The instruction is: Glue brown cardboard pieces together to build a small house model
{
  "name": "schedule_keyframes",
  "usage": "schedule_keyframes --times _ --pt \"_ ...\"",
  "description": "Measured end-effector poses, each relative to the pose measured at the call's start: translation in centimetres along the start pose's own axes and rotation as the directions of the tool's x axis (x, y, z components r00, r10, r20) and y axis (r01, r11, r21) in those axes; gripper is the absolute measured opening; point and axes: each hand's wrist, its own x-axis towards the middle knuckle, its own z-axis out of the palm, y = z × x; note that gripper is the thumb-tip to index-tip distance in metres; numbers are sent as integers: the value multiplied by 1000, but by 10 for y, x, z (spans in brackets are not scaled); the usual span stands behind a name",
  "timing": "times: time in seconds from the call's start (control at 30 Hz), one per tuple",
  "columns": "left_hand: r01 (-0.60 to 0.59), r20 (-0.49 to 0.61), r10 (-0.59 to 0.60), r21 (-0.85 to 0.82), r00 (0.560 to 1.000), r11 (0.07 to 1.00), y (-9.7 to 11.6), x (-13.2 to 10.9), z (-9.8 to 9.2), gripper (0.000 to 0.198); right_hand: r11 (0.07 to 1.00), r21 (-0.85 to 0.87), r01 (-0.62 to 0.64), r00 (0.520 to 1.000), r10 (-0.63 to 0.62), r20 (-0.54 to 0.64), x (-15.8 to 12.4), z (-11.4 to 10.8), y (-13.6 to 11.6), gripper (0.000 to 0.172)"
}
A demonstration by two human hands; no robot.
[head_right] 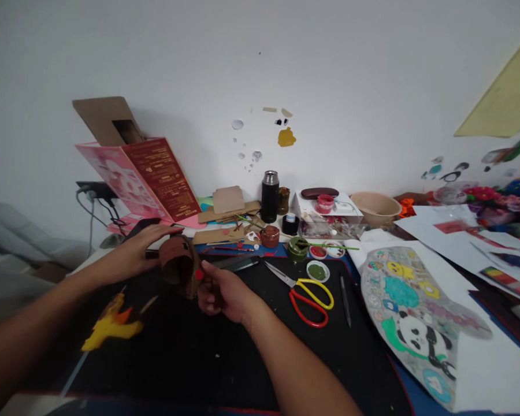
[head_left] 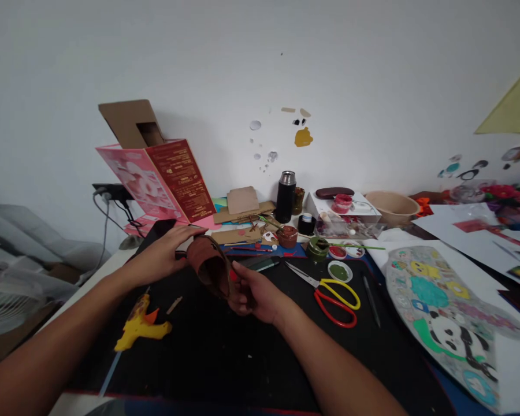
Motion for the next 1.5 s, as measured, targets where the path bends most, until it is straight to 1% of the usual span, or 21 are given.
schedule_keyframes --times 0.13,0.37,0.57,0.7,0.8,0.87,0.97,1.03,1.1,1.17,1.27,1.37,1.5 --pt "18 10 -17 -19 1000 1000 1 0 -1 66 1000 -19 -3 1000 3 -7 1 -1 3 53" --pt "10 21 -10 -10 1000 1000 4 3 -2 61 996 -83 42 999 -42 8 -1 4 1 55" --pt "10 47 -9 -36 999 999 7 5 -3 58 996 -79 28 1000 -28 -5 -1 5 1 53" --pt "24 68 -20 -62 998 998 6 5 -4 56 999 -47 -12 1000 11 -24 1 3 1 53" --pt "52 86 -45 -87 995 995 5 4 -6 55 999 -32 -38 998 36 -58 2 3 -1 56" --pt "85 104 -73 -115 992 990 5 1 -9 58 999 -21 -32 998 30 -63 2 2 -2 58" --pt "173 151 -148 -168 977 971 3 -3 -14 66 1000 -29 -6 1000 5 -26 2 1 -3 68" --pt "241 184 -204 -205 961 949 3 -7 -17 69 999 -40 24 999 -25 -22 1 1 -4 74" --pt "293 218 -240 -253 946 922 6 -11 -19 67 997 -39 61 997 -63 -50 0 1 -5 72" --pt "323 258 -248 -305 934 896 10 -13 -19 63 996 -33 81 994 -83 -71 -1 1 -5 66" --pt "343 304 -239 -357 922 869 16 -16 -18 57 996 -20 88 995 -89 -50 -1 1 -5 59" --pt "356 321 -234 -402 918 844 19 -17 -17 52 996 -10 94 994 -94 -49 0 -1 -4 60" --pt "368 279 -262 -455 924 811 16 -18 -17 56 994 -1 109 991 -108 -83 0 -1 -4 68"
